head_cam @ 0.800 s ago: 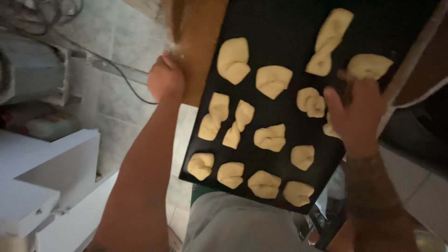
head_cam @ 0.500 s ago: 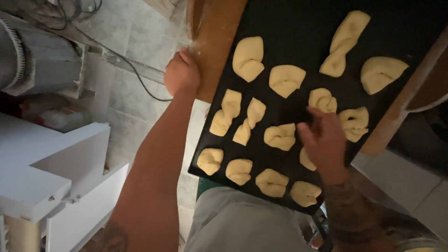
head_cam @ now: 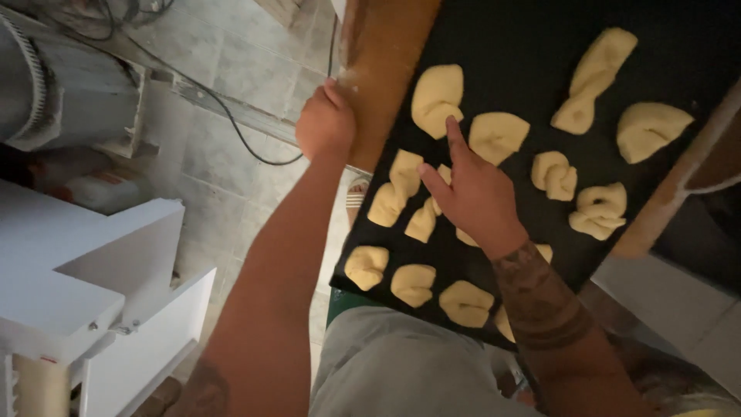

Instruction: The person holds a metal pot containing a yellow liquid and uses a brush to apply the liquid onto shaped dough pieces arranged on a black baking tray. The person systematically brushes each piece of dough while standing in a kitchen environment.

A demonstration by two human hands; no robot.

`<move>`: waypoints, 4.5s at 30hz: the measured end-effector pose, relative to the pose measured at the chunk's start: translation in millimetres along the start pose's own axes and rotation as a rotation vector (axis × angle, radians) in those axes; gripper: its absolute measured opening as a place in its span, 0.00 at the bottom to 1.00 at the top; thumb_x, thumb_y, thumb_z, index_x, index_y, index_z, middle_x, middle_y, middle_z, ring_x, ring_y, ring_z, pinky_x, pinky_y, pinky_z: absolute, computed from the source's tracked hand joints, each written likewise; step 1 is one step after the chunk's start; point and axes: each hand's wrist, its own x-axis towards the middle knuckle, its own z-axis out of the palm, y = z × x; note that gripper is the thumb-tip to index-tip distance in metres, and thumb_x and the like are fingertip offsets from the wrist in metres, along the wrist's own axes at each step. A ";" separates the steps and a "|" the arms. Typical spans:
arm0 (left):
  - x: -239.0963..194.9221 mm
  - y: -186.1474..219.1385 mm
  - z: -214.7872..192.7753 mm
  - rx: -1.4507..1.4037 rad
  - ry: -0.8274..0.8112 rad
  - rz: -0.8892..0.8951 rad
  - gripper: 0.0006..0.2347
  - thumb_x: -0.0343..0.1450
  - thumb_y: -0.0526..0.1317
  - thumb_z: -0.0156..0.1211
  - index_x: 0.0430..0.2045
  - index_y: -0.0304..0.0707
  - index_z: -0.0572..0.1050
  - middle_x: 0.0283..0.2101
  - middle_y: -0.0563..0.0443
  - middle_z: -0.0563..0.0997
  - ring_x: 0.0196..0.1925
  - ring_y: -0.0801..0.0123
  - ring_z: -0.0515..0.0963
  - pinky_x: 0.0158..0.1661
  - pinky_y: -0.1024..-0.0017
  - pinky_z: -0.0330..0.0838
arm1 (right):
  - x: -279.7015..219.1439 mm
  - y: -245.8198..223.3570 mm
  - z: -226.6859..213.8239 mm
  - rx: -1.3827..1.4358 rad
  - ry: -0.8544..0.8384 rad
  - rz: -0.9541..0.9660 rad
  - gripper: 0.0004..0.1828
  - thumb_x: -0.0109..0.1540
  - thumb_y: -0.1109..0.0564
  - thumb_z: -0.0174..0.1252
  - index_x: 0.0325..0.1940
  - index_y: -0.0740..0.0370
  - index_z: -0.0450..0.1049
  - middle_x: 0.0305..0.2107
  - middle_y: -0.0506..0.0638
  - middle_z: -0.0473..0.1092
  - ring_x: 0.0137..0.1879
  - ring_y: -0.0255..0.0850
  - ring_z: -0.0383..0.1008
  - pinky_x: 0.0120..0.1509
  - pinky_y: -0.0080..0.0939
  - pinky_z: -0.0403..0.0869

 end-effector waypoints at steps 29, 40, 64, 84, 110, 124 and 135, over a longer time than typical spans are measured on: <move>8.9 -18.6 12.3 -0.150 -0.004 0.139 0.23 0.78 0.51 0.28 0.34 0.42 0.78 0.32 0.39 0.84 0.38 0.43 0.86 0.38 0.47 0.80 | -102.4 -53.2 116.9 -0.109 0.038 0.142 0.41 0.67 0.34 0.51 0.82 0.47 0.54 0.43 0.59 0.77 0.41 0.53 0.80 0.40 0.49 0.77; 10.9 -16.3 -9.5 -0.244 -0.254 0.072 0.26 0.76 0.51 0.24 0.47 0.41 0.76 0.40 0.40 0.85 0.42 0.44 0.83 0.38 0.47 0.74 | -86.2 -66.7 125.9 -0.248 -0.137 0.200 0.45 0.66 0.27 0.43 0.81 0.52 0.52 0.35 0.55 0.73 0.34 0.54 0.76 0.27 0.56 0.70; 8.0 -10.0 -20.7 -0.301 -0.298 0.031 0.27 0.75 0.53 0.23 0.46 0.41 0.77 0.44 0.42 0.84 0.44 0.44 0.82 0.40 0.46 0.74 | -36.4 -54.6 62.9 -0.255 -0.059 0.250 0.47 0.63 0.21 0.45 0.78 0.49 0.61 0.35 0.52 0.76 0.39 0.53 0.78 0.27 0.54 0.69; 11.6 -16.2 -6.5 -0.267 -0.206 0.100 0.26 0.75 0.51 0.24 0.45 0.38 0.77 0.38 0.37 0.85 0.40 0.39 0.83 0.35 0.43 0.75 | -82.5 -13.5 44.6 0.060 0.214 0.256 0.40 0.69 0.28 0.42 0.67 0.63 0.71 0.24 0.47 0.69 0.32 0.43 0.72 0.34 0.50 0.65; 3.6 -11.5 -17.6 -0.271 -0.258 0.040 0.28 0.73 0.55 0.22 0.53 0.46 0.74 0.47 0.42 0.84 0.45 0.43 0.83 0.39 0.45 0.77 | -127.4 -22.5 113.6 -0.341 -0.077 0.331 0.43 0.66 0.28 0.48 0.82 0.44 0.52 0.28 0.54 0.73 0.26 0.52 0.74 0.20 0.52 0.66; 7.6 -12.6 -8.2 -0.255 -0.212 0.043 0.26 0.74 0.55 0.25 0.49 0.46 0.76 0.44 0.41 0.85 0.43 0.40 0.83 0.39 0.43 0.76 | -122.4 -32.5 106.7 -0.285 -0.148 0.376 0.44 0.66 0.29 0.47 0.82 0.47 0.51 0.32 0.55 0.74 0.31 0.54 0.76 0.23 0.54 0.69; 5.5 -10.2 -15.1 -0.259 -0.242 0.039 0.25 0.75 0.53 0.24 0.51 0.48 0.76 0.44 0.44 0.85 0.44 0.44 0.82 0.40 0.46 0.75 | -82.2 -45.5 40.0 -0.083 -0.138 0.568 0.44 0.66 0.31 0.46 0.83 0.45 0.49 0.41 0.56 0.76 0.46 0.58 0.77 0.39 0.59 0.73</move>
